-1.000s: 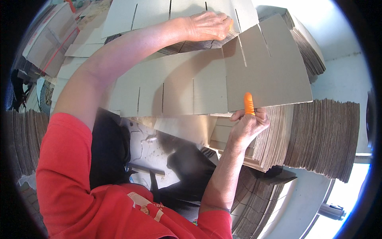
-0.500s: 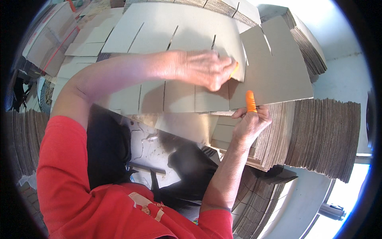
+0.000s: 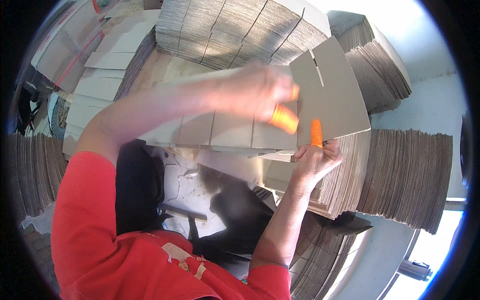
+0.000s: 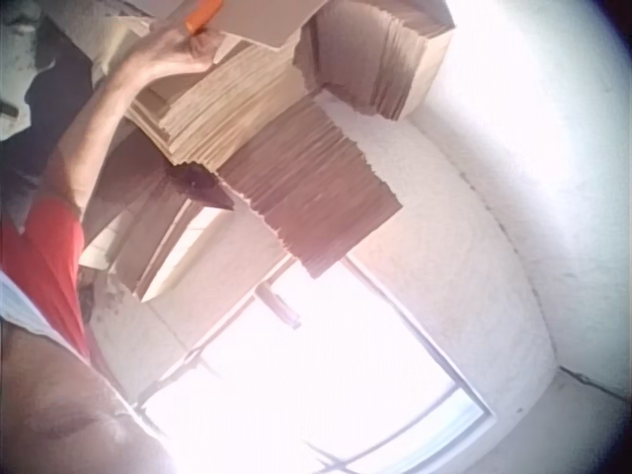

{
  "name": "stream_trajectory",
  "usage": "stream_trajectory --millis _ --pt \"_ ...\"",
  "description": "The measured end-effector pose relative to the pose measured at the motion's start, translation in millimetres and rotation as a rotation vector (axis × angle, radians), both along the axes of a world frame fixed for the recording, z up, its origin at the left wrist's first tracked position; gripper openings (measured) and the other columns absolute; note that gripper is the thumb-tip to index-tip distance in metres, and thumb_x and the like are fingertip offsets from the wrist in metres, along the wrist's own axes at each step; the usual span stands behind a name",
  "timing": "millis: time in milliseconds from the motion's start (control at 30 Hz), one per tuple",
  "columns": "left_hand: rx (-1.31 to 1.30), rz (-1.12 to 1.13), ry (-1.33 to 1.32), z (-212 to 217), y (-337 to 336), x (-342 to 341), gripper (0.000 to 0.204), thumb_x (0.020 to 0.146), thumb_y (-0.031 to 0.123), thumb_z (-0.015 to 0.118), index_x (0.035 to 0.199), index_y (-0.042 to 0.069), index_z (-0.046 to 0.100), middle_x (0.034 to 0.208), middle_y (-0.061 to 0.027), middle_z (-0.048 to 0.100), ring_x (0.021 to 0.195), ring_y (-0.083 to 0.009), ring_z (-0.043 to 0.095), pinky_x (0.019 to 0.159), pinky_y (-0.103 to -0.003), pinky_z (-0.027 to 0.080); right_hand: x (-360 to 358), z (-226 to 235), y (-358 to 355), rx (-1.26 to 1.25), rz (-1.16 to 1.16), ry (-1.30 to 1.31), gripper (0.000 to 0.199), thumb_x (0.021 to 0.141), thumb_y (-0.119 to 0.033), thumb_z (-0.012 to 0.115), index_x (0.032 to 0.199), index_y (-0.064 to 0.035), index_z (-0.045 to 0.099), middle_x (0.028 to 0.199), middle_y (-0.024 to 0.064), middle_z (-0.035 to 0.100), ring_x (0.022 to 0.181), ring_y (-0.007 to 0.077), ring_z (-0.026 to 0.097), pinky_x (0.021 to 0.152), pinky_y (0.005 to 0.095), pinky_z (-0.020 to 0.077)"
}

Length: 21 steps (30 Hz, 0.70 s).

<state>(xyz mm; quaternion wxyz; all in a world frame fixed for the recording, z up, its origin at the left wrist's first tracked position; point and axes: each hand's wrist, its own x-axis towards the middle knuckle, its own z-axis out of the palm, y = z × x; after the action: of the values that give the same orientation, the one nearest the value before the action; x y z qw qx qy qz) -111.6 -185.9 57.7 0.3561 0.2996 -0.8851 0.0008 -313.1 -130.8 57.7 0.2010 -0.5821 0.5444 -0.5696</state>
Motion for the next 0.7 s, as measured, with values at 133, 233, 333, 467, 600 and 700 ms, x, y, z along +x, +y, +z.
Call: stream_trajectory --millis 133,233,333,467,600,700 --pt "-0.481 0.527 0.195 23.2 -120.9 35.4 0.028 0.083 0.020 0.062 0.095 -0.004 0.062 0.101 -0.0196 0.057 0.101 -0.0333 0.054 0.078 -0.046 0.046 0.2 -7.6 1.5 0.035 0.051 -0.033 0.029 0.059 0.012 0.042 0.073 0.0025 0.065 0.051 0.0004 0.052 0.044 0.0052 0.044 0.040 0.0222 0.0327" --pt "-0.853 0.805 0.023 1.9 -198.6 81.4 0.021 0.082 0.011 0.057 0.094 -0.005 0.064 0.112 -0.0234 0.059 0.117 -0.0386 0.048 0.097 -0.054 0.037 23.0 2.1 8.1 0.102 0.097 -0.110 0.035 0.060 0.012 0.042 0.081 0.0037 0.069 0.054 -0.0004 0.052 0.046 0.0047 0.042 0.042 0.0216 0.0307" --pt "-0.134 0.633 -0.247 9.8 -202.4 67.5 0.021 0.079 0.011 0.062 0.093 -0.004 0.065 0.106 -0.0218 0.059 0.110 -0.0359 0.049 0.096 -0.052 0.037 8.4 0.6 6.3 0.152 0.063 -0.108 0.041 0.058 0.013 0.042 0.086 0.0037 0.070 0.057 -0.0011 0.051 0.049 0.0052 0.041 0.043 0.0231 0.0310" --pt "-0.282 0.543 -0.337 20.6 -197.0 73.3 0.021 0.076 0.016 0.066 0.087 -0.002 0.066 0.100 -0.0234 0.059 0.098 -0.0357 0.056 0.088 -0.049 0.043 5.6 -3.7 4.7 0.146 0.053 -0.141 0.038 0.056 0.014 0.042 0.082 0.0039 0.069 0.057 -0.0011 0.051 0.049 0.0055 0.041 0.043 0.0237 0.0312" --pt "-0.125 0.631 -0.132 37.3 -197.7 74.3 0.023 0.073 0.019 0.067 0.085 0.000 0.066 0.090 -0.0221 0.061 0.087 -0.0369 0.059 0.082 -0.045 0.047 0.4 -10.7 1.8 0.130 0.067 -0.056 0.038 0.057 0.013 0.042 0.081 0.0040 0.069 0.056 -0.0002 0.052 0.049 0.0056 0.041 0.043 0.0235 0.0314" --pt "0.171 0.363 0.491 45.6 -184.5 71.2 0.021 0.074 0.018 0.066 0.085 0.000 0.066 0.087 -0.0199 0.062 0.088 -0.0380 0.059 0.082 -0.043 0.048 6.8 -2.1 5.0 0.162 0.035 -0.131 0.037 0.058 0.013 0.041 0.081 0.0045 0.069 0.056 0.0009 0.053 0.049 0.0059 0.042 0.042 0.0239 0.0323"
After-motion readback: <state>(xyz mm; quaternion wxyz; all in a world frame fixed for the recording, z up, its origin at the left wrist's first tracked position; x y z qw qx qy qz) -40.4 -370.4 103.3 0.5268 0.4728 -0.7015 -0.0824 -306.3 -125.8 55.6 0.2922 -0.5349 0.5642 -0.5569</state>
